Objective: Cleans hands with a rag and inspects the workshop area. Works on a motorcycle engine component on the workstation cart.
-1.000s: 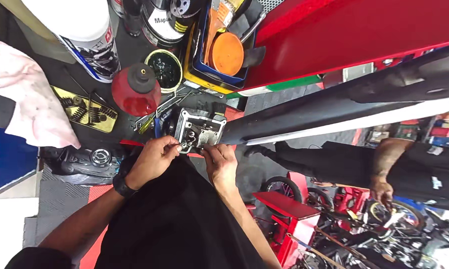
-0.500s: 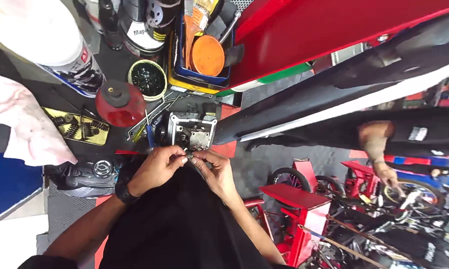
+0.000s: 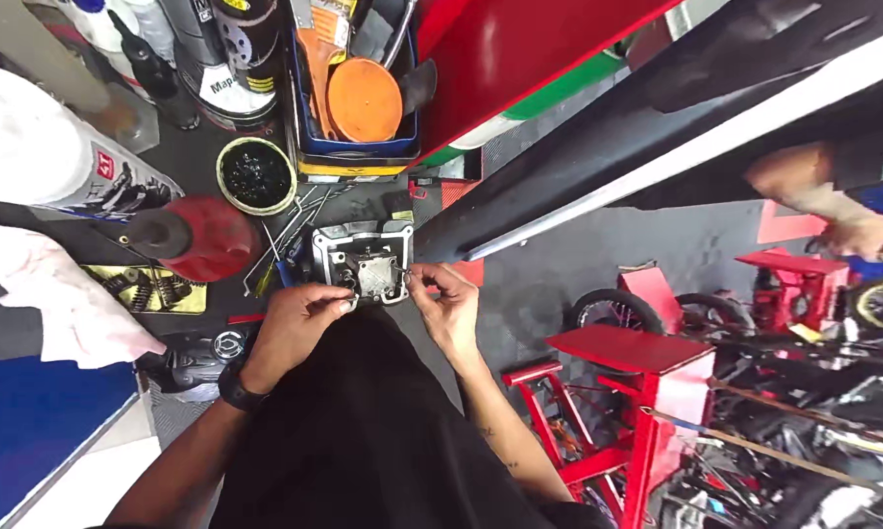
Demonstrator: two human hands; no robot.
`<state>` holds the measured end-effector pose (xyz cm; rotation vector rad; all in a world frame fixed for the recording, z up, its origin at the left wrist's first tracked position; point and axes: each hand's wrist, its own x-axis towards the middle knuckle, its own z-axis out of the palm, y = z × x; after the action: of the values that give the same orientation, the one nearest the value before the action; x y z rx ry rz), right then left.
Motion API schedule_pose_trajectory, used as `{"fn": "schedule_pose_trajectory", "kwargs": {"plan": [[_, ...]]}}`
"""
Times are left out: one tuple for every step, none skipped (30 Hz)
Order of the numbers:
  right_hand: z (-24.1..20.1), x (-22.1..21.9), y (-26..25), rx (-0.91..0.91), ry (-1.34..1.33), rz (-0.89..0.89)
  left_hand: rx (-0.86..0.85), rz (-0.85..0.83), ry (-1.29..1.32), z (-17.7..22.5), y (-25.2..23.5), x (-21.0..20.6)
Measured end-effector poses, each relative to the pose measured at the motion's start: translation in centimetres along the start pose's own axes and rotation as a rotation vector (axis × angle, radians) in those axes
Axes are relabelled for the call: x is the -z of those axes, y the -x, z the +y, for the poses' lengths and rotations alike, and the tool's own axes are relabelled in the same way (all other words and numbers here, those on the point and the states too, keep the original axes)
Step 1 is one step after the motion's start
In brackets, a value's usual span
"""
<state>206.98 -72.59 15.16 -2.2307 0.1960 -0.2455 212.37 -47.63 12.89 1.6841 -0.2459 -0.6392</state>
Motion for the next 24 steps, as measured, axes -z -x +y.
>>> {"fn": "schedule_pose_trajectory", "kwargs": {"plan": [[0.3,-0.3,-0.1,0.003,0.002,-0.005,-0.002,0.014,-0.014,-0.1,0.0,0.2],[0.5,-0.5,-0.2,0.009,0.011,-0.005,-0.007,0.027,-0.025,-0.2,0.0,0.3],[0.7,-0.7,-0.3,0.018,0.027,-0.002,-0.014,0.037,-0.035,-0.4,-0.1,0.3],[0.8,-0.8,-0.4,0.032,0.047,0.002,-0.019,0.045,-0.039,-0.5,-0.1,0.4],[0.9,-1.0,-0.5,0.048,0.072,0.005,-0.02,0.052,-0.042,-0.6,-0.1,0.4],[0.8,-1.1,-0.6,0.065,0.099,0.008,-0.019,0.058,-0.045,-0.7,0.0,0.4],[0.8,-1.1,-0.7,0.082,0.129,0.007,-0.017,0.066,-0.045,-0.7,0.0,0.3],[0.7,-1.2,-0.9,0.098,0.164,0.003,-0.017,0.073,-0.039,-0.8,0.1,0.2],[0.6,-1.2,-1.0,0.113,0.196,-0.007,-0.015,0.077,-0.031,-0.8,0.1,0.1],[0.5,-1.3,-1.1,0.129,0.228,-0.023,-0.01,0.078,-0.027,-0.8,0.1,0.0],[0.4,-1.4,-1.1,0.137,0.253,-0.044,-0.004,0.08,-0.027,-0.7,0.2,0.0],[0.3,-1.4,-1.2,0.138,0.272,-0.059,0.001,0.082,-0.03,-0.7,0.2,0.0],[0.3,-1.4,-1.3,0.133,0.289,-0.069,0.004,0.086,-0.035,-0.7,0.2,0.0],[0.2,-1.4,-1.5,0.124,0.302,-0.075,0.008,0.091,-0.038,-0.7,0.2,0.0],[0.1,-1.4,-1.5,0.117,0.317,-0.08,0.015,0.092,-0.039,-0.7,0.2,0.0],[0.0,-1.3,-1.6,0.115,0.335,-0.084,0.022,0.092,-0.036,-0.7,0.2,0.1],[-0.1,-1.4,-1.7,0.118,0.353,-0.083,0.027,0.095,-0.03,-0.6,0.2,0.1],[-0.1,-1.5,-1.7,0.12,0.374,-0.078,0.029,0.098,-0.022,-0.6,0.1,0.2],[-0.1,-1.6,-1.7,0.123,0.402,-0.072,0.029,0.101,-0.011,-0.6,0.1,0.2],[-0.1,-1.7,-1.8,0.128,0.43,-0.064,0.03,0.105,-0.001,-0.6,0.1,0.2],[-0.1,-1.9,-1.8,0.131,0.456,-0.053,0.032,0.108,0.006,-0.6,0.1,0.2],[-0.1,-2.0,-1.8,0.132,0.481,-0.043,0.033,0.111,0.011,-0.6,0.1,0.3],[-0.1,-2.1,-1.9,0.13,0.503,-0.038,0.033,0.113,0.017,-0.6,0.1,0.3],[-0.2,-2.1,-1.9,0.122,0.523,-0.04,0.032,0.113,0.025,-0.7,0.2,0.3]]}}
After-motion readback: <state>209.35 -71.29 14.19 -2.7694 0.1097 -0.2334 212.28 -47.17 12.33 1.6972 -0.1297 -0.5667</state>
